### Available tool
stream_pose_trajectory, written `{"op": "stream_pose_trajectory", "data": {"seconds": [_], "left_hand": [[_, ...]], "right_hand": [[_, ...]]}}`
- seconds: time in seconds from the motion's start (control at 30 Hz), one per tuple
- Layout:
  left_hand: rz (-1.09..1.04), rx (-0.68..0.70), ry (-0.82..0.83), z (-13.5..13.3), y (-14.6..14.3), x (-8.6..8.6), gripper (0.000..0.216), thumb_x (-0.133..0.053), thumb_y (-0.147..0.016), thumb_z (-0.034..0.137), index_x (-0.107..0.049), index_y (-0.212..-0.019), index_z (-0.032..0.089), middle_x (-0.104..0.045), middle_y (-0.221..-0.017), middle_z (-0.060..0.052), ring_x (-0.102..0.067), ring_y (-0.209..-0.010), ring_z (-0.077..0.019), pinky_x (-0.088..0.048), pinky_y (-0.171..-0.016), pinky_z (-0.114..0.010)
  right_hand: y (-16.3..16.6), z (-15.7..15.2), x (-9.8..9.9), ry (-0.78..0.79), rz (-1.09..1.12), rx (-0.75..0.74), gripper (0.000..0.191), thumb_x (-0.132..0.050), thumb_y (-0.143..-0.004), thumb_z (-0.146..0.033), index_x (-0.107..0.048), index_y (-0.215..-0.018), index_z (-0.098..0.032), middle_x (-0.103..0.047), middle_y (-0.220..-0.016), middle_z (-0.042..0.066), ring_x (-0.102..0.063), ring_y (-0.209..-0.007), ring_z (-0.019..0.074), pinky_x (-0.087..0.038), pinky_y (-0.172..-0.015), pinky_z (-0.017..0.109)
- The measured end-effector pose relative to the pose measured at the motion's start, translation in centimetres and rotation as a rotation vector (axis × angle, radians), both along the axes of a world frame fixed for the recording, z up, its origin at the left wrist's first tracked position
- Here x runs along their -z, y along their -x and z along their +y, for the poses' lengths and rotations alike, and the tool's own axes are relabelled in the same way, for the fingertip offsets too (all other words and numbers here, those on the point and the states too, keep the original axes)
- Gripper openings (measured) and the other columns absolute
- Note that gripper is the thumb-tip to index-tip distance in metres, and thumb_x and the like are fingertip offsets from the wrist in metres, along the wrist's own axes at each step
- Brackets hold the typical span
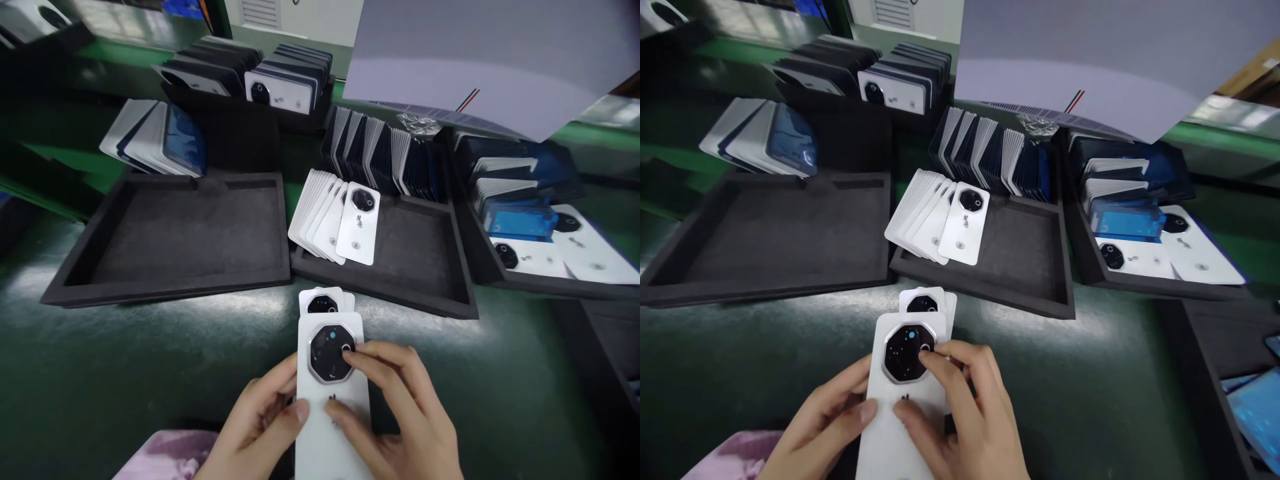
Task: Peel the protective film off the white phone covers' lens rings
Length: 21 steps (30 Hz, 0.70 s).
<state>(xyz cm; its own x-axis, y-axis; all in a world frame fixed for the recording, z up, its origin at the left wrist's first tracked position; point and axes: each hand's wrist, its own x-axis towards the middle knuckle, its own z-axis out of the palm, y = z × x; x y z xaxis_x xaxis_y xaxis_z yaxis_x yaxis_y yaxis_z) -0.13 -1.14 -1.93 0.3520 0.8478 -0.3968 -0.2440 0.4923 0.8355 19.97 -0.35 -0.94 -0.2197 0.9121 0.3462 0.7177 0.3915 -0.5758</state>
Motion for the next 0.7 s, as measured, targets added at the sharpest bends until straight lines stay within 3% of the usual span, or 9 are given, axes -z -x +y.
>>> {"op": "stream_pose_trajectory", "data": {"seconds": [0.2, 0.33, 0.43, 0.6, 0.7], "left_hand": [[0.251, -0.057, -0.243, 0.1, -0.9, -0.8, 0.051, -0.059, -0.095, 0.017, -0.067, -0.138, 0.042, -0.083, -0.098, 0.003, -0.071, -0.056, -0.0093, -0.058, -0.053, -0.011], [0.320, -0.073, -0.461, 0.7, -1.6, -1.2, 0.077, -0.051, -0.082, 0.001, -0.061, -0.141, 0.050, -0.079, -0.122, 0.008, -0.081, -0.081, -0.0118, -0.061, -0.065, -0.009], [0.375, -0.001, -0.508, 0.9, -1.5, -1.2, 0.082, -0.050, -0.081, -0.001, -0.057, -0.144, 0.050, -0.076, -0.131, 0.009, -0.081, -0.099, -0.0145, -0.062, -0.075, -0.009], [0.567, 0.195, -0.467, 0.7, -0.7, -1.3, 0.070, -0.052, -0.084, 0.001, -0.060, -0.146, 0.033, -0.074, -0.137, 0.000, -0.074, -0.119, -0.0205, -0.060, -0.087, -0.011], [0.621, 0.219, -0.484, 0.7, -0.5, -1.3, 0.068, -0.052, -0.082, 0.000, -0.062, -0.144, 0.026, -0.075, -0.134, -0.004, -0.073, -0.120, -0.0214, -0.059, -0.093, -0.014]], "right_hand": [[1.1, 0.2, 0.2, -0.079, 0.005, -0.019, 0.023, -0.071, -0.094, -0.014, -0.070, -0.117, -0.011, -0.070, -0.112, 0.011, -0.064, -0.109, 0.0215, -0.059, -0.092, 0.034], [1.4, -0.1, 0.6, -0.106, -0.001, -0.004, 0.021, -0.070, -0.094, -0.008, -0.072, -0.115, -0.009, -0.075, -0.113, 0.011, -0.069, -0.113, 0.0197, -0.056, -0.103, 0.031], [1.7, -0.1, 0.7, -0.167, -0.049, 0.006, 0.018, -0.068, -0.095, -0.007, -0.074, -0.112, -0.009, -0.078, -0.111, 0.008, -0.073, -0.110, 0.0168, -0.052, -0.110, 0.028], [2.5, -0.2, 0.9, -0.211, -0.090, 0.010, 0.014, -0.064, -0.097, -0.007, -0.074, -0.106, -0.008, -0.081, -0.104, 0.010, -0.077, -0.103, 0.0167, -0.057, -0.107, 0.027], [2.9, -0.3, 1.0, -0.216, -0.100, 0.016, 0.012, -0.062, -0.097, -0.006, -0.074, -0.100, -0.010, -0.082, -0.102, 0.012, -0.079, -0.099, 0.0193, -0.062, -0.100, 0.029]]}}
